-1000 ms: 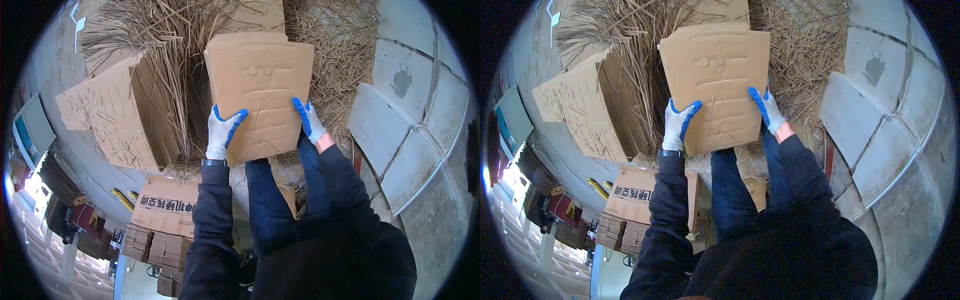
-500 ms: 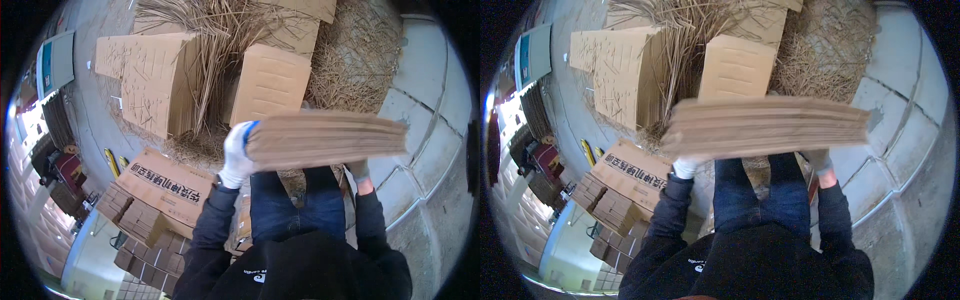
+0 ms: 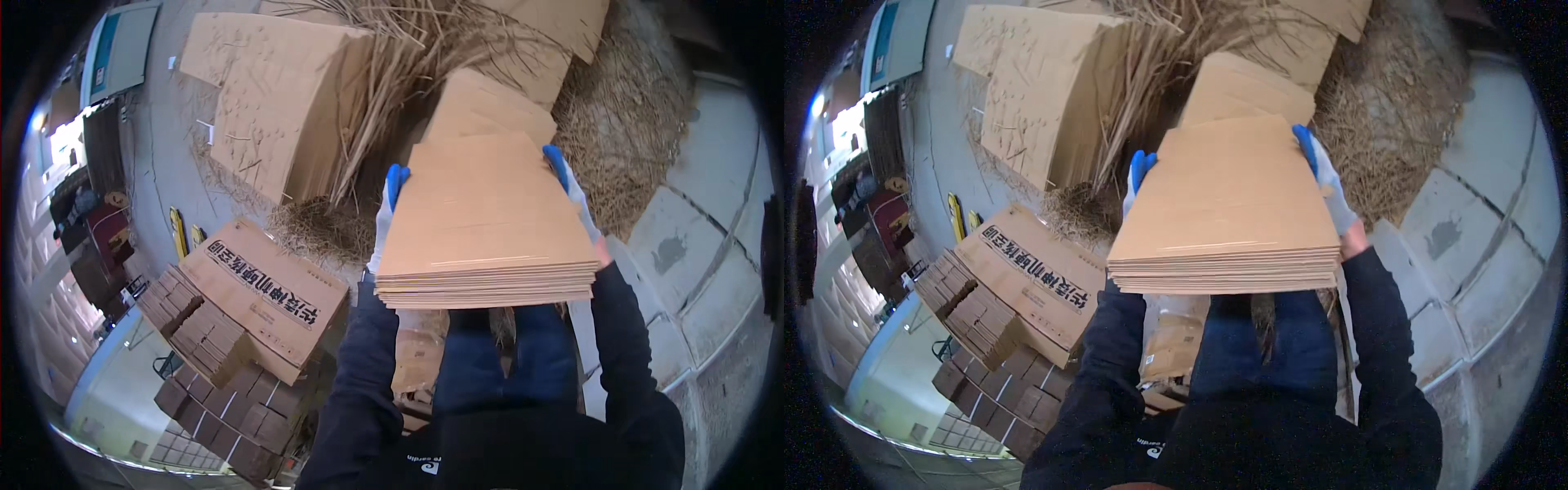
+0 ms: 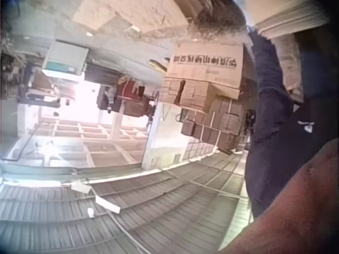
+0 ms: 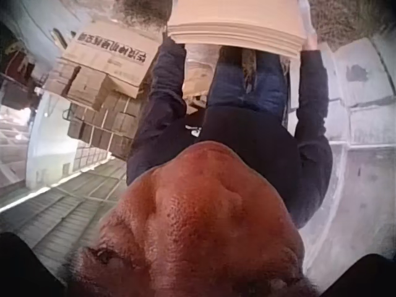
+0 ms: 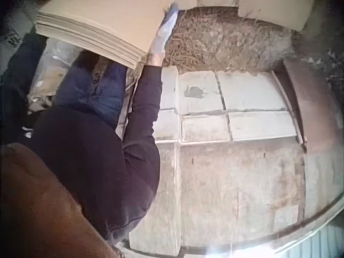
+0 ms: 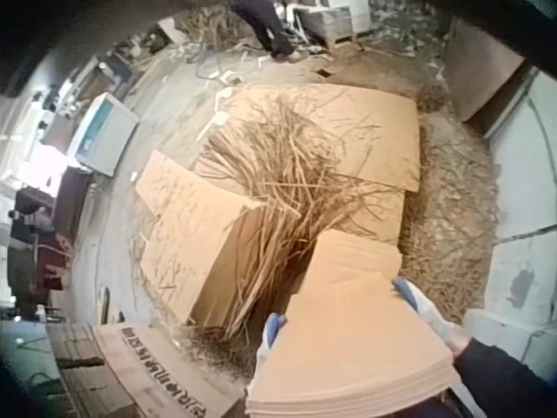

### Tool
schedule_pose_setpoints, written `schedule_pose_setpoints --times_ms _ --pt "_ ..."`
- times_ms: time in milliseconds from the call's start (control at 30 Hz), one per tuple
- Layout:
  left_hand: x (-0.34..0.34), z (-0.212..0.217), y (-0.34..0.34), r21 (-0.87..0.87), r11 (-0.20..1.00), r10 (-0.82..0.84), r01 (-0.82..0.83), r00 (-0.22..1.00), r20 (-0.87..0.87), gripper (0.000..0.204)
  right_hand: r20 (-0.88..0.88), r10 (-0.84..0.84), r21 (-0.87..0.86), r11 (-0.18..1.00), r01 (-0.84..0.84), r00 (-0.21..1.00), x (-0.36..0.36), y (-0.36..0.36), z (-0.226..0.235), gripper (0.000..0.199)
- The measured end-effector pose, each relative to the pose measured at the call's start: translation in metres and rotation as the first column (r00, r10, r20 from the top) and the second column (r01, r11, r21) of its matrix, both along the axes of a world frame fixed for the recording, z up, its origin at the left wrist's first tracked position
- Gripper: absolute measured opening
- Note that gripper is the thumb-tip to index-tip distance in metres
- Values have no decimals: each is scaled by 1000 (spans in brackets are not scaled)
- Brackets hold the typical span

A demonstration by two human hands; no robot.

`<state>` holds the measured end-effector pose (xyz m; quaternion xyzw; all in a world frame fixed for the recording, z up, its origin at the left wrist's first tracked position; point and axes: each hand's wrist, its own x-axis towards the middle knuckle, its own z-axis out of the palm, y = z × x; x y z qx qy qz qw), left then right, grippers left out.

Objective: Removing scrap cardboard from dividers and stacking them in a warehouse.

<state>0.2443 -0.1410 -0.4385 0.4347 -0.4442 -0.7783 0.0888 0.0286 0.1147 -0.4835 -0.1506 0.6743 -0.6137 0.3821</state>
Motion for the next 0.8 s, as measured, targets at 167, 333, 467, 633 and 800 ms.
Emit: schedule_pose_setpoints --times_ms 167,333,467,633,800 --pt "-13 18 -32 -762 540 -390 357 909 150 39 32 -10 69 998 8 999 9 19 10 58" --pt "0 20 -23 -551 780 -303 298 949 83 35 -94 4 198 980 15 996 30 40 27 56" --pt "17 -37 -16 -561 772 -343 300 939 30 31 -152 49 265 964 -7 987 42 37 13 54" --pt "19 8 -21 -657 554 -500 511 835 228 53 -223 284 514 847 -135 933 35 53 26 52" --pt "30 112 13 -465 865 -235 186 971 -48 54 -297 -343 -8 934 357 891 66 8 155 39"
